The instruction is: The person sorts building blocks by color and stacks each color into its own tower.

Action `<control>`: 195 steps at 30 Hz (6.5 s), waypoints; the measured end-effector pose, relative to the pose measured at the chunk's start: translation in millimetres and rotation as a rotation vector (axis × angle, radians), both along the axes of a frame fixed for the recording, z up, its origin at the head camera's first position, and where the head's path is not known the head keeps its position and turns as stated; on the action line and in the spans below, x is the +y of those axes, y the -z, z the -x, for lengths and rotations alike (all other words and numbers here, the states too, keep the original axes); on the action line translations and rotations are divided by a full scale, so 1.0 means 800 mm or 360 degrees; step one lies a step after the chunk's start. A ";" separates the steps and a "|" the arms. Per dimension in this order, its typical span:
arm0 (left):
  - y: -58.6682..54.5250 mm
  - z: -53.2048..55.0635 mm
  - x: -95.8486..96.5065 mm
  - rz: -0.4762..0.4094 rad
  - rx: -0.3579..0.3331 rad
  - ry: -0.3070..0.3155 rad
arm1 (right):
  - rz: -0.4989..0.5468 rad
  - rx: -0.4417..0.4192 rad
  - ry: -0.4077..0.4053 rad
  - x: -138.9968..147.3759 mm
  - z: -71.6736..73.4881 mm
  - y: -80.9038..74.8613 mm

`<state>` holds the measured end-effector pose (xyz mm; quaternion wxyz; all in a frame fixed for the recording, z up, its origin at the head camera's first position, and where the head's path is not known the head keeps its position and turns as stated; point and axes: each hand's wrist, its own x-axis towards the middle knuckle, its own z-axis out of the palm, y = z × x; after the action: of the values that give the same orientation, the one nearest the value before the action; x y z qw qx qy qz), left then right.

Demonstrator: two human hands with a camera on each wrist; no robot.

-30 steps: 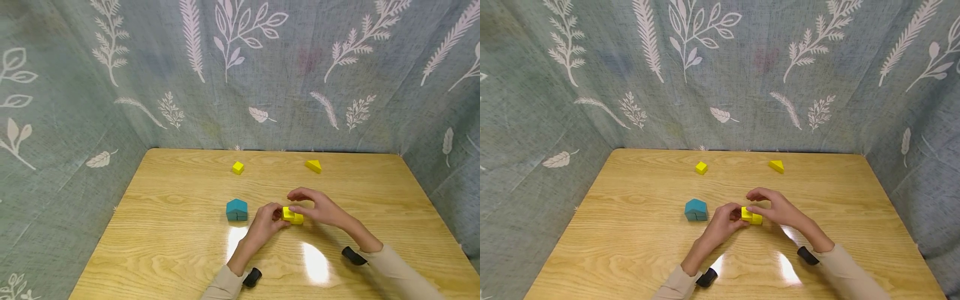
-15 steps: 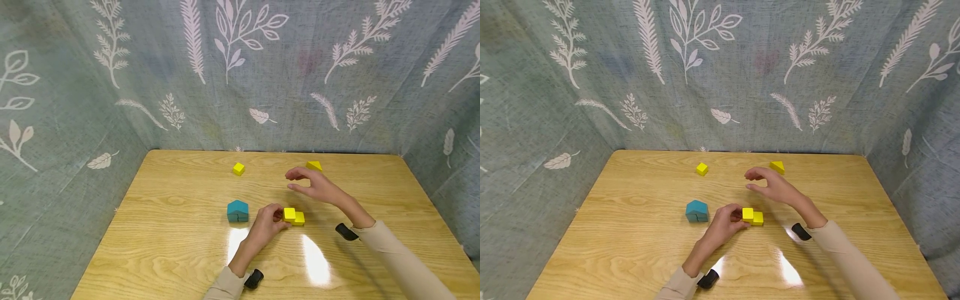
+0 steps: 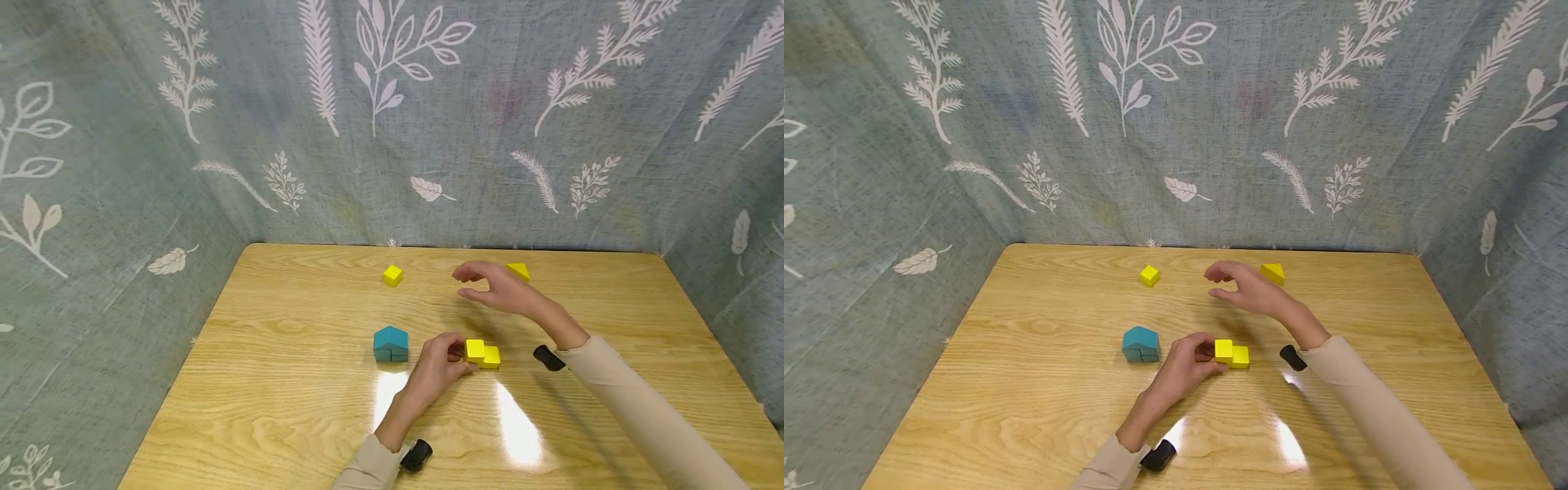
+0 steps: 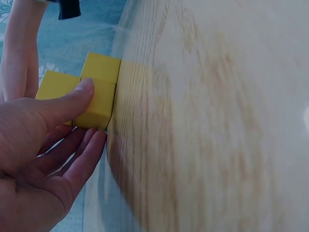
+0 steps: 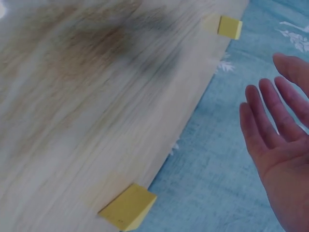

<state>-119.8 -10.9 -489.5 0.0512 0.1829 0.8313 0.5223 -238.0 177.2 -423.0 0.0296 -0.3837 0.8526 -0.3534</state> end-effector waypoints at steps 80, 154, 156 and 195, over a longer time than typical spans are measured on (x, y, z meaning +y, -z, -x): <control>0.003 -0.001 -0.002 -0.0105 -0.0069 0.0000 | -0.0259 0.0040 -0.0380 -0.114 0.072 0.021; 0.004 -0.003 0.002 -0.0119 -0.0093 -0.0013 | 0.0478 -0.0340 0.0253 0.074 -0.110 0.056; 0.004 -0.002 0.001 -0.0119 -0.0097 -0.0019 | 0.0480 -0.0344 0.0255 0.075 -0.115 0.058; 0.004 -0.003 0.000 -0.0144 -0.0101 -0.0032 | 0.0381 -0.0308 0.0243 0.082 -0.123 0.066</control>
<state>-117.7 -11.1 -492.4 0.0640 0.1602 0.8066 0.5654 -139.4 242.9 -475.5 0.0386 -0.2829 0.8244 -0.4888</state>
